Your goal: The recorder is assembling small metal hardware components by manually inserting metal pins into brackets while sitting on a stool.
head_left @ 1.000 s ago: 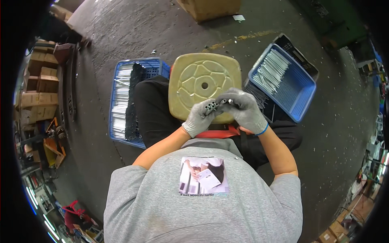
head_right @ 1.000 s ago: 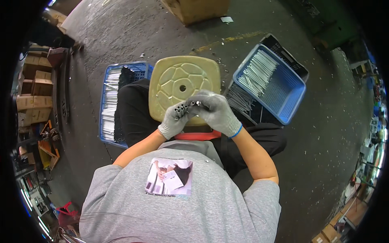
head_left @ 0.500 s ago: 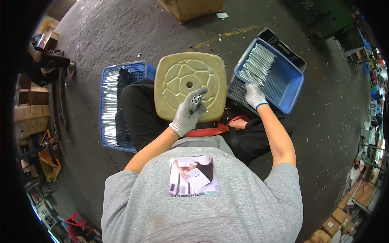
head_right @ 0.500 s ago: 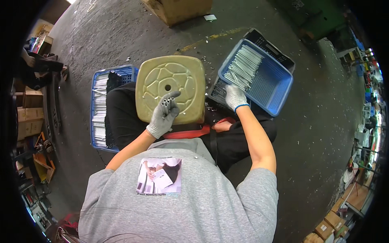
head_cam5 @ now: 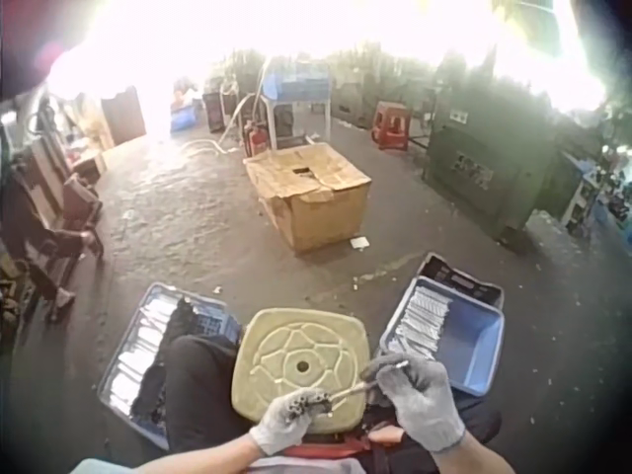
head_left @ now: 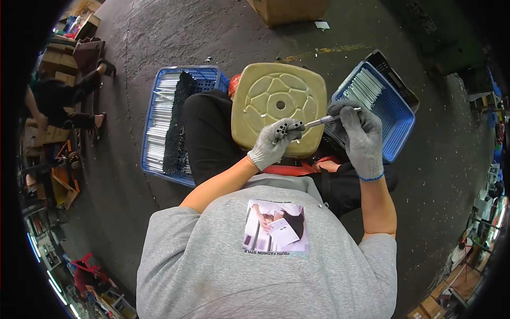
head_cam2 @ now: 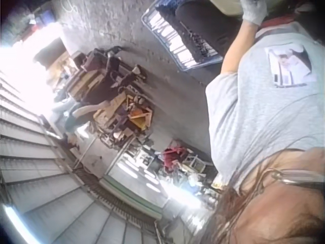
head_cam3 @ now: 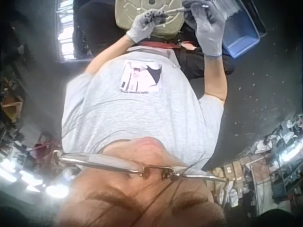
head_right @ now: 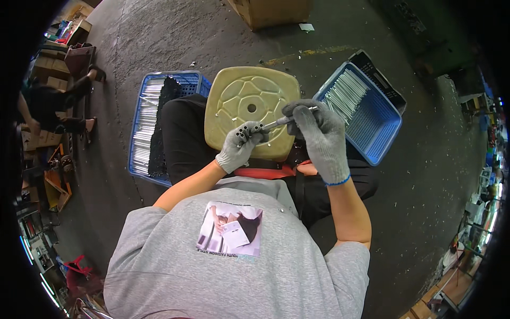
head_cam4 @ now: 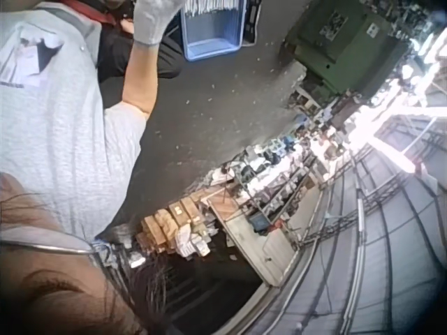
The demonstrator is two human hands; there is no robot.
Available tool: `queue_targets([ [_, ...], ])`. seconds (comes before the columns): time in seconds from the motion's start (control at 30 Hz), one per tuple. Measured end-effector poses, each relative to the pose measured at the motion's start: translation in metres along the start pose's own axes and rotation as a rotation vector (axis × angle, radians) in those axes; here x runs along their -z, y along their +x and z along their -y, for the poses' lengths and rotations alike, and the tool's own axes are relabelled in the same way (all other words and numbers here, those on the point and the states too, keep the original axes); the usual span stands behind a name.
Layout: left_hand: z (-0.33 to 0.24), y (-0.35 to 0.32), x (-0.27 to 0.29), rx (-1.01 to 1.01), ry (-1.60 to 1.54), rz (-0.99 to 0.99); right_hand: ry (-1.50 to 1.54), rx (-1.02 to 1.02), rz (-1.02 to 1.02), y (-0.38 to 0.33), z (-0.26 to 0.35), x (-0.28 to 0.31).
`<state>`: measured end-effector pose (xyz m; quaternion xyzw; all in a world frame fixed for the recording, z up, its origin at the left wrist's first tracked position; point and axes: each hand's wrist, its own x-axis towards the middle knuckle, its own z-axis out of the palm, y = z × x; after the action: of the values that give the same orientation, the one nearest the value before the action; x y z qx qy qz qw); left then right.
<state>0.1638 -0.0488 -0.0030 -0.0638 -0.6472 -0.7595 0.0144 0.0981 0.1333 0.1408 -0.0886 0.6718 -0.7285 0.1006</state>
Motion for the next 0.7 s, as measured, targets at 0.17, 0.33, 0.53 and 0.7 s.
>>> queue_targets([
  [0.17, 0.002, -0.003, 0.002, -0.019, -0.004, -0.011, 0.025, -0.088, -0.046, -0.002, -0.002, -0.010],
  [0.33, 0.001, -0.004, 0.001, -0.047, 0.005, -0.007, -0.024, -0.096, -0.064, -0.005, -0.003, -0.017],
  [0.53, -0.003, -0.004, 0.002, -0.055, 0.028, 0.008, -0.249, 0.051, 0.025, -0.009, 0.006, -0.022],
  [0.7, -0.001, -0.004, 0.001, -0.074, 0.064, 0.006, -0.587, 0.256, 0.155, -0.013, 0.015, -0.023],
])
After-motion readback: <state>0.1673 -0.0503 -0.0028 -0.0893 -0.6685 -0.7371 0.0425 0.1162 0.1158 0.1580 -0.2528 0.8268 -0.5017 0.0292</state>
